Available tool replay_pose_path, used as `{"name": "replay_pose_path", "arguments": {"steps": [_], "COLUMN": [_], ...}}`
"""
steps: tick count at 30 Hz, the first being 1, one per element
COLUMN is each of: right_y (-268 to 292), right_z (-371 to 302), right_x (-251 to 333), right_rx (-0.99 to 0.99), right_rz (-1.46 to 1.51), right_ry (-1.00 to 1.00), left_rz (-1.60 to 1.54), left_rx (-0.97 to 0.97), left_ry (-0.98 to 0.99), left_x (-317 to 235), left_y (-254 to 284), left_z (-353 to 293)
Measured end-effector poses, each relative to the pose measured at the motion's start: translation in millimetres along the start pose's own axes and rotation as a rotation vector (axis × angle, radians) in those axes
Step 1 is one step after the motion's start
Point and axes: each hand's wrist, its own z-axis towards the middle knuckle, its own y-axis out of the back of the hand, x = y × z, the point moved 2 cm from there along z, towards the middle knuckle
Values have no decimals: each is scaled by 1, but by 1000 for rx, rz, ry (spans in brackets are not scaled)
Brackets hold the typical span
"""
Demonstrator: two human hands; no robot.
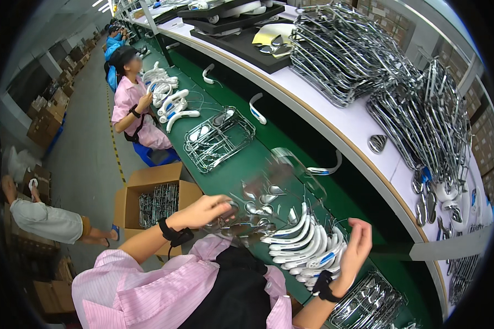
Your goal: Assembling plastic and metal components for what appears to be a small appliance or medical device handle.
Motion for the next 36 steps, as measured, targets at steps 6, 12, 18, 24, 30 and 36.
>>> {"name": "replay_pose_path", "arguments": {"steps": [6, 12, 18, 24, 30, 36], "right_y": [-176, -262, -282, -286, -282, -275], "right_z": [-27, -23, -31, -59, -76, -59], "right_x": [-103, -42, -92, -112, -113, -109], "right_rx": [436, 331, 94, -138, -65, -90], "right_rz": [957, 1371, 1268, 1088, 1344, 1120], "right_ry": [-491, -579, -713, -738, -577, -576], "left_rz": [-910, -1096, -1113, -910, -778, -902], "left_rx": [-51, 16, -35, 21, 40, 196], "left_ry": [352, 452, 461, 397, 408, 577], "left_x": [73, 110, 117, 124, 132, 128], "left_y": [48, 77, 107, 115, 108, 98], "left_z": [28, 74, 115, 151, 178, 193]}}
